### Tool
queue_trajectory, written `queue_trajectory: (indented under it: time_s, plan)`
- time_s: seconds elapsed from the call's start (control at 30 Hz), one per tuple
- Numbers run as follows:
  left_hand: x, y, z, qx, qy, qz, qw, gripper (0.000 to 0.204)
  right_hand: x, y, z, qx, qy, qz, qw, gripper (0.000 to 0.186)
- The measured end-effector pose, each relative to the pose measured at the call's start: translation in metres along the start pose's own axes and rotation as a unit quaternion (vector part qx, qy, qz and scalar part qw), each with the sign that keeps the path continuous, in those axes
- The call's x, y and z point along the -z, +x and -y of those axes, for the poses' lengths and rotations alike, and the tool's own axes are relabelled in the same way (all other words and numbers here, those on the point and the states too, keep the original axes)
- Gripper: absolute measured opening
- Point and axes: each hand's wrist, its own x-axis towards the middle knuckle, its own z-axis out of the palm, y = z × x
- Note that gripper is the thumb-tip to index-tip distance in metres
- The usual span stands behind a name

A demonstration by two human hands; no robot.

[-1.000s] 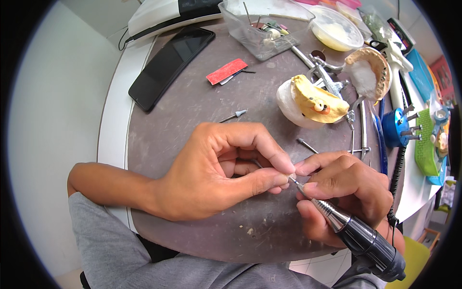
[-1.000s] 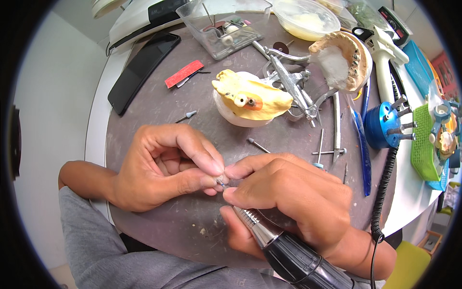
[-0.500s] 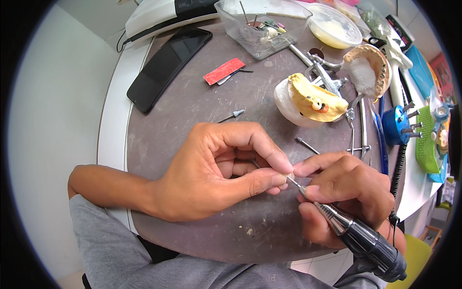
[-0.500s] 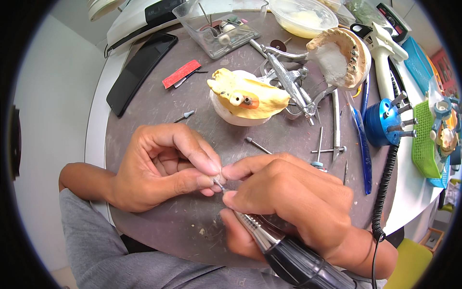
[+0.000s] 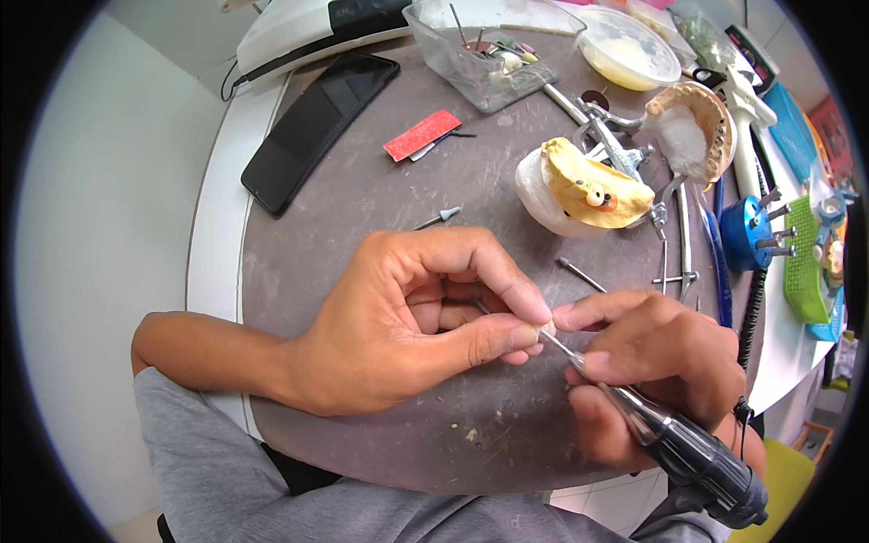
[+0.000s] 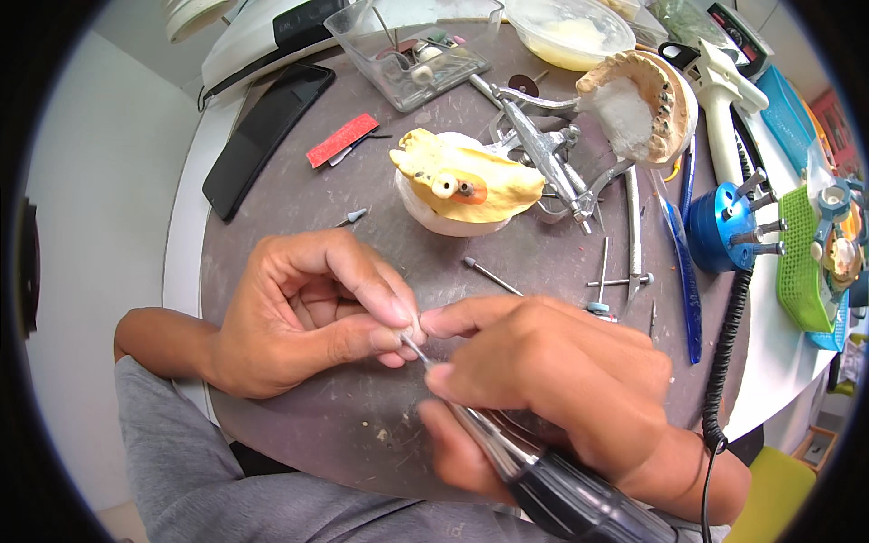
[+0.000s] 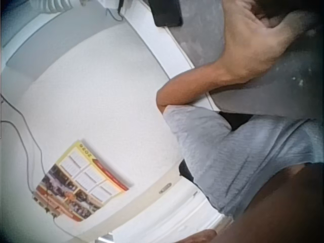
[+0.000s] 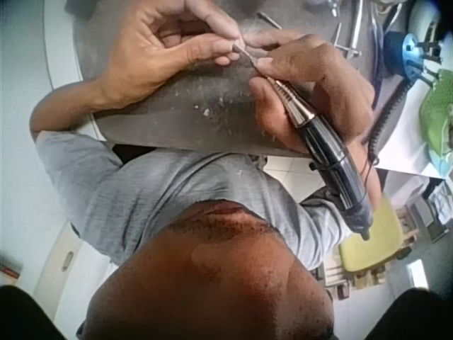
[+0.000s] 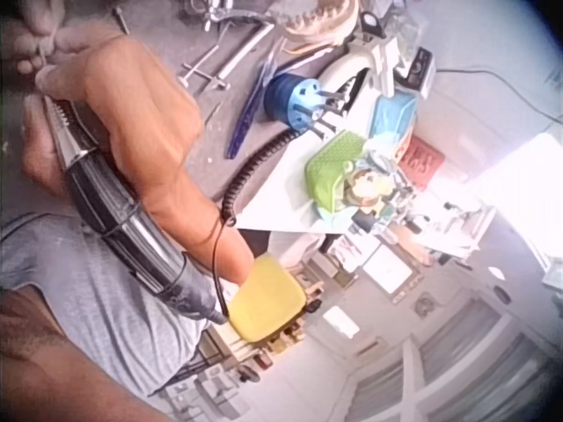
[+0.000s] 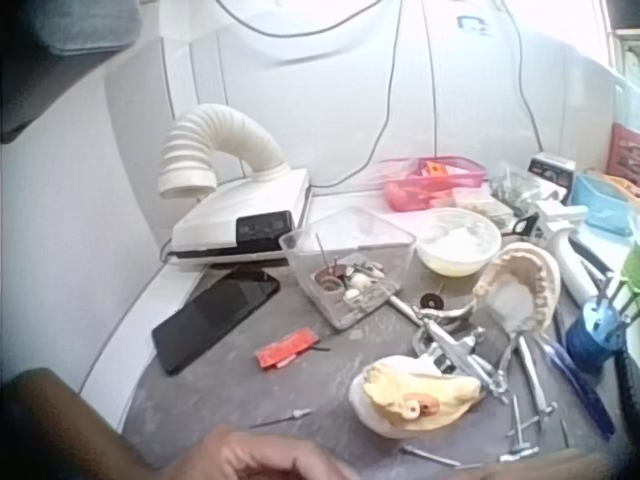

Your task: The person polishes a small dental prosthesis component using a rotary tool, then cleans excess material from the piece with a scraper and a small brush.

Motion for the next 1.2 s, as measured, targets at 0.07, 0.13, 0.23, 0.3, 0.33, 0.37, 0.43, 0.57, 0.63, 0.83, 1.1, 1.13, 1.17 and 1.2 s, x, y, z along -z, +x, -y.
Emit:
queue_trajectory:
  time_s: [0.07,0.13,0.23,0.3,0.33,0.37,0.43,0.57,0.63,0.83,1.1,1.13,1.17,1.2]
  plan:
    - [0.0003,0.0021,0.0004,-0.007,-0.004,0.007,1.000,0.015,-0.0008,-0.0043,0.0036,-0.012,0.023,-0.022,0.999,0.023]
    - [0.0014,0.0023,0.0021,-0.013,-0.001,0.008,1.000,0.015,-0.0044,-0.0081,0.0014,-0.021,0.038,-0.043,0.998,0.023]
    - [0.0014,0.0001,0.0027,-0.009,0.001,-0.002,1.000,0.015,-0.0050,-0.0065,0.0001,-0.022,0.037,-0.031,0.999,0.023]
    - [0.0013,-0.0002,0.0017,-0.001,0.001,-0.007,1.000,0.015,-0.0048,-0.0058,0.0005,-0.025,0.031,-0.022,0.999,0.023]
    - [0.0012,-0.0005,0.0010,0.004,0.001,-0.010,1.000,0.015,-0.0053,-0.0053,0.0007,-0.027,0.029,-0.021,0.999,0.023]
    - [0.0008,-0.0003,0.0000,0.008,0.000,-0.010,1.000,0.015,-0.0052,-0.0051,0.0012,-0.028,0.026,-0.021,0.999,0.023]
    - [0.0003,-0.0002,-0.0016,0.016,-0.001,-0.013,1.000,0.015,-0.0060,-0.0040,0.0022,-0.029,0.020,-0.026,0.999,0.022]
    - [-0.0003,0.0002,-0.0021,0.019,-0.006,-0.011,1.000,0.015,-0.0061,-0.0037,0.0014,-0.023,0.010,-0.030,0.999,0.022]
    - [-0.0013,0.0013,-0.0025,0.017,-0.009,-0.008,1.000,0.015,-0.0052,-0.0034,0.0012,-0.018,0.006,-0.029,0.999,0.022]
    - [0.0002,-0.0015,0.0014,0.011,-0.017,-0.011,1.000,0.016,-0.0074,-0.0013,-0.0054,-0.001,-0.011,-0.009,1.000,0.022]
    - [-0.0012,-0.0011,-0.0018,0.019,-0.011,-0.003,1.000,0.017,-0.0075,-0.0007,-0.0024,-0.012,-0.024,-0.016,1.000,0.022]
    - [-0.0009,-0.0017,-0.0012,0.015,-0.006,-0.001,1.000,0.017,-0.0081,-0.0002,-0.0029,-0.006,-0.028,-0.017,0.999,0.022]
    - [-0.0010,-0.0016,-0.0012,0.018,-0.011,-0.003,1.000,0.017,-0.0078,-0.0007,-0.0023,-0.011,-0.026,-0.017,0.999,0.022]
    - [-0.0012,-0.0017,-0.0012,0.020,-0.016,-0.005,1.000,0.017,-0.0074,-0.0016,-0.0010,-0.017,-0.024,-0.017,0.999,0.022]
